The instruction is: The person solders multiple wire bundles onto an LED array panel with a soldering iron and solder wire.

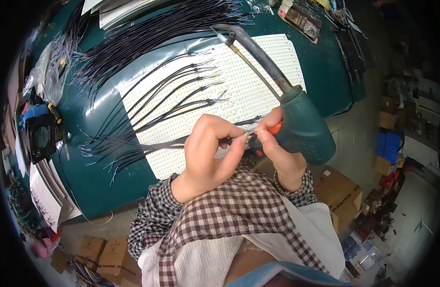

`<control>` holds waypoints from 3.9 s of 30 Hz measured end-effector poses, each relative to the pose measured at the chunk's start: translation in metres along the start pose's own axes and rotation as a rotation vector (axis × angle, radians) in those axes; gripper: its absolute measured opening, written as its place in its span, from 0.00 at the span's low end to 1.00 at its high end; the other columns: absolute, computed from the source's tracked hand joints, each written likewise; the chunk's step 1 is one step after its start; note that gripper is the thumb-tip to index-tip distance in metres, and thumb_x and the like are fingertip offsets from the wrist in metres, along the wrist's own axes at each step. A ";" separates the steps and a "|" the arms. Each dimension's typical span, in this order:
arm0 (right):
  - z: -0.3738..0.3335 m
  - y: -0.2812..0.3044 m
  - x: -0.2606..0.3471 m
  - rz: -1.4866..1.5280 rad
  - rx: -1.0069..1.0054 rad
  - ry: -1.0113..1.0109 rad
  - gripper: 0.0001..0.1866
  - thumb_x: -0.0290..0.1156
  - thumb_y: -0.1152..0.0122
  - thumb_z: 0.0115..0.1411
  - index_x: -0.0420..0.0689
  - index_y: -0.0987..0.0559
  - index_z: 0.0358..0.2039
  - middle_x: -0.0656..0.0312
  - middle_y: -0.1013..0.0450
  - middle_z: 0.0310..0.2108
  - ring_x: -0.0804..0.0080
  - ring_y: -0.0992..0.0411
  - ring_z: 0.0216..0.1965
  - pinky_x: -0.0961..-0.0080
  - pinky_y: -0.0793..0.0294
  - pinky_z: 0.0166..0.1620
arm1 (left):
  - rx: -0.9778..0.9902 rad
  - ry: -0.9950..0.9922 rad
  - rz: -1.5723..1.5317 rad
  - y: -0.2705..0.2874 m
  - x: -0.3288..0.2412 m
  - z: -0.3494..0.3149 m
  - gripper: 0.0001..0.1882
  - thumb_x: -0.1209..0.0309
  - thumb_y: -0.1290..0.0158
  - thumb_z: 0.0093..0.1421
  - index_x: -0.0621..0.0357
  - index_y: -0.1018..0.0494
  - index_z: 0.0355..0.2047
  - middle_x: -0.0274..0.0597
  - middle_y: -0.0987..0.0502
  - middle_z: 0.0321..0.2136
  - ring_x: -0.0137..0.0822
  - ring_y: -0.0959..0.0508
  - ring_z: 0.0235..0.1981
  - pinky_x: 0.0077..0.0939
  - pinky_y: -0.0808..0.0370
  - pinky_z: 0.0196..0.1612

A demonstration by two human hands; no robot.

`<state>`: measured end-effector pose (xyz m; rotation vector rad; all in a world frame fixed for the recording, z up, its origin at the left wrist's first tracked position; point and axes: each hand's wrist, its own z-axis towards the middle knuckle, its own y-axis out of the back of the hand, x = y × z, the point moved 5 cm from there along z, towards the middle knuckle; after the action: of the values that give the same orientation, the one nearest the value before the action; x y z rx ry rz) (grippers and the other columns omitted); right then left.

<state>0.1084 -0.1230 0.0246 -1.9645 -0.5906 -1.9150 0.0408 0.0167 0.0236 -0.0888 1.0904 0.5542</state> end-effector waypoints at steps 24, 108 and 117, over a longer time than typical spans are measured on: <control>0.000 -0.001 -0.003 -0.051 -0.176 0.089 0.15 0.12 0.48 0.54 0.41 0.35 0.40 0.60 0.31 0.33 0.78 0.32 0.34 0.82 0.30 0.38 | -0.001 0.292 -0.314 -0.017 0.015 -0.004 0.04 0.81 0.42 0.54 0.64 0.27 0.28 0.33 0.33 0.24 0.20 0.37 0.21 0.14 0.43 0.21; -0.041 0.022 -0.026 0.130 -0.084 -0.100 0.15 0.29 0.37 0.56 0.35 0.28 0.40 0.55 0.25 0.36 0.72 0.25 0.37 0.76 0.25 0.45 | -0.278 0.500 -0.519 -0.016 0.046 0.028 0.04 0.75 0.47 0.62 0.65 0.30 0.33 0.31 0.30 0.27 0.17 0.34 0.25 0.12 0.36 0.28; -0.041 0.022 -0.026 0.152 -0.090 -0.121 0.16 0.30 0.36 0.56 0.36 0.28 0.40 0.56 0.25 0.36 0.72 0.25 0.37 0.76 0.25 0.45 | -0.258 0.574 -0.576 -0.015 0.048 0.027 0.05 0.74 0.47 0.63 0.63 0.29 0.33 0.29 0.30 0.26 0.17 0.35 0.25 0.12 0.37 0.28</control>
<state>0.0843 -0.1640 0.0012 -2.1272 -0.3790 -1.7700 0.0868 0.0311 -0.0079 -0.8016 1.4641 0.1362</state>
